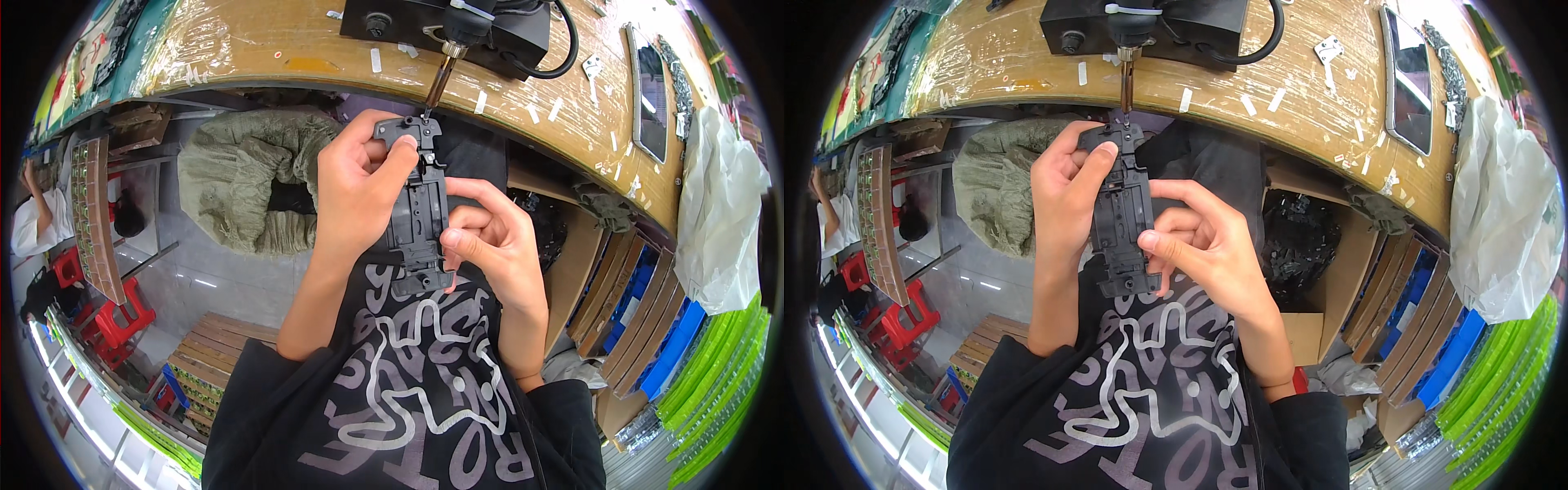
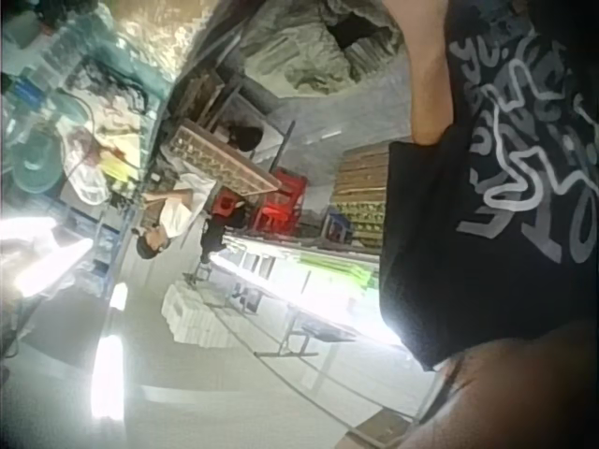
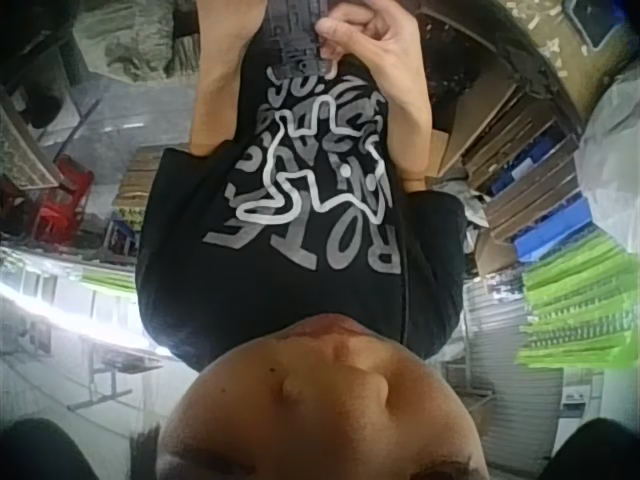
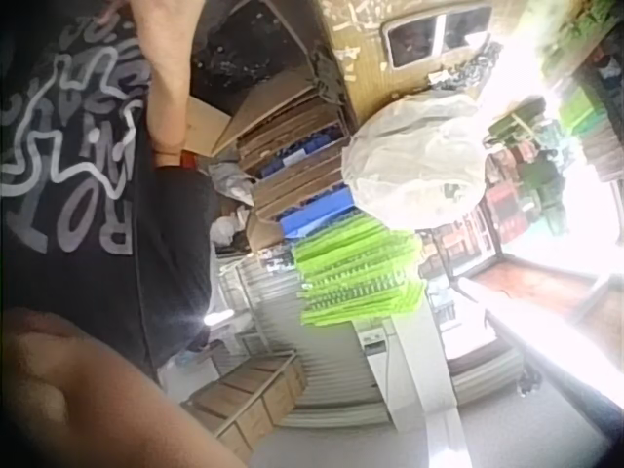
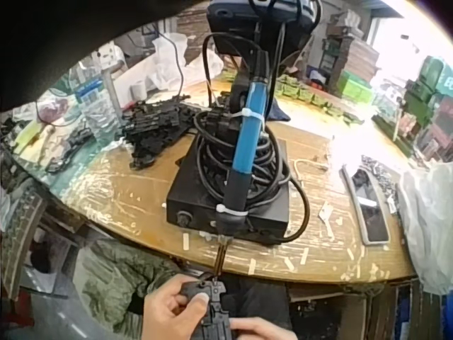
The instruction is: The person repeatedly picks up small black plastic electronic housings, inserts a white wire into a port, and applies a soldering iron to the connection point. After each soldering action, the person places the unit on the table and picks up another to repeat the process.
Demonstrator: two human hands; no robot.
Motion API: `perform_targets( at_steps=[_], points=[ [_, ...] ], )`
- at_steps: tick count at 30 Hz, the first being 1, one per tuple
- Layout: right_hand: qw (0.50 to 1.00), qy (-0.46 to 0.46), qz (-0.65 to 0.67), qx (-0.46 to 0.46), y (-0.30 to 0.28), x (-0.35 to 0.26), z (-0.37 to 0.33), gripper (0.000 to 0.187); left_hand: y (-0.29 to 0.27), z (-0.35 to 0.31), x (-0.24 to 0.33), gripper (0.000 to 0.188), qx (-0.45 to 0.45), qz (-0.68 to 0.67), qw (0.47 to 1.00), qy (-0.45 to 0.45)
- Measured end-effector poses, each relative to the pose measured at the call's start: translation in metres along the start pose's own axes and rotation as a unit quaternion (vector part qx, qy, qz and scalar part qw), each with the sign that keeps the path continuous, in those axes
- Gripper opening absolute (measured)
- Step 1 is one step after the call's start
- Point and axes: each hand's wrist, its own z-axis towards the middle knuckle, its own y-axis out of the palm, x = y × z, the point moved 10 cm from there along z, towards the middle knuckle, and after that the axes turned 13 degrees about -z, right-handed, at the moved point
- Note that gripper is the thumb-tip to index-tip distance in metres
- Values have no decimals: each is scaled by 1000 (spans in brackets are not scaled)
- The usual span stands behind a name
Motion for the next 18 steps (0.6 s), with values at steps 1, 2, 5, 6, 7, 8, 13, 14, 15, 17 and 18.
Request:
perform_targets(
  at_steps=[1,2,5,6,7,8,13,14,15,17,18],
  points=[
    [1000,0,0,2,0,1,0,38,0,0,1,9,1,3,1000,-1],
    [1000,0,1,4,-1,2,0,38,1,0,2,9,2,6,1000,-1],
    [1000,0,9,2,-1,3,0,38,1,-1,4,9,6,16,1000,3],
    [1000,-3,10,2,-1,3,0,38,0,-1,4,9,7,19,1000,4],
    [1000,-5,10,1,-1,2,1,38,0,-1,3,9,7,18,1000,4],
    [1000,-8,11,0,-1,2,1,38,0,-1,3,9,7,17,1000,3],
    [1000,-10,14,-2,0,2,2,37,0,0,4,9,10,18,1000,3],
    [1000,-10,16,-2,0,2,2,37,0,0,4,9,10,17,1000,3],
    [1000,-10,17,-3,0,1,2,37,0,0,4,9,10,16,1000,4],
    [1000,-10,21,-5,1,0,2,37,-1,0,3,10,7,12,1000,4],
    [1000,-10,20,-5,1,0,2,37,0,1,3,10,5,10,1000,4]
  ],
)
